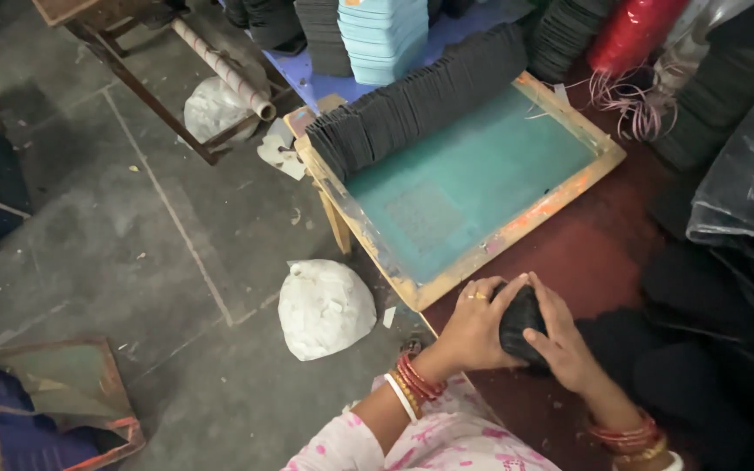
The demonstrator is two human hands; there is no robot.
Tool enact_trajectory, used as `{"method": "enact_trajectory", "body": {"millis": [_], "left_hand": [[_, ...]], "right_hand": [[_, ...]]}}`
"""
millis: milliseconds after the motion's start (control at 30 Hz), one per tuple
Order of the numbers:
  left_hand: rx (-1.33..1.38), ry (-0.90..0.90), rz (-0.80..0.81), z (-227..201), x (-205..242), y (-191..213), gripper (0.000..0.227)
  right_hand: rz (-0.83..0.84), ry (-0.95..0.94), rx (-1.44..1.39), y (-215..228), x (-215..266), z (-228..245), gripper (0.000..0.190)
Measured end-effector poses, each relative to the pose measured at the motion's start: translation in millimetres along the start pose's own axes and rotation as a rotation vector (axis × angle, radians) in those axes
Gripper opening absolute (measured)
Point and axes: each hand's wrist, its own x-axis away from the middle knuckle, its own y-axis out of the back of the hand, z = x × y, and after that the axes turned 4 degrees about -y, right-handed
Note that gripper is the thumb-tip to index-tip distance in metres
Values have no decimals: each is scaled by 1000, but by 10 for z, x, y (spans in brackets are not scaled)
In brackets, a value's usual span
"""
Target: The person repeatedly picks up black fabric pieces from a pile, aligns them, and places them into a wooden tray. The person continues stacking the pieces one by one into the tray throughout the clip.
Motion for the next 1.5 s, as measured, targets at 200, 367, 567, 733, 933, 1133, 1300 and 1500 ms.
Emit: {"method": "enact_trajectory", "body": {"millis": [200,367,567,733,933,1133,1300,1500], "left_hand": [[120,12,-74,-129,91,195,126],[120,-58,-52,126,248,-26,117],[165,-71,-41,133,391,2,129],[148,-4,-57,170,383,-230,137],[174,37,-15,157,361,-102,134],[240,3,3,235,389,-43,137],[201,-36,100,183,397,6,131],[256,-40,81,250,382,43,136]], "right_hand": [[160,218,116,270,24,411,124],[74,-138,289,114,36,315,128],[118,-11,237,201,138,231,136],[-17,187,270,-79,168,67,142],[-40,14,433,92,144,286,137],[46,-53,538,153,152,424,135],[-89,133,422,165,199,439,130],[30,-45,511,-15,139,399,134]]}}
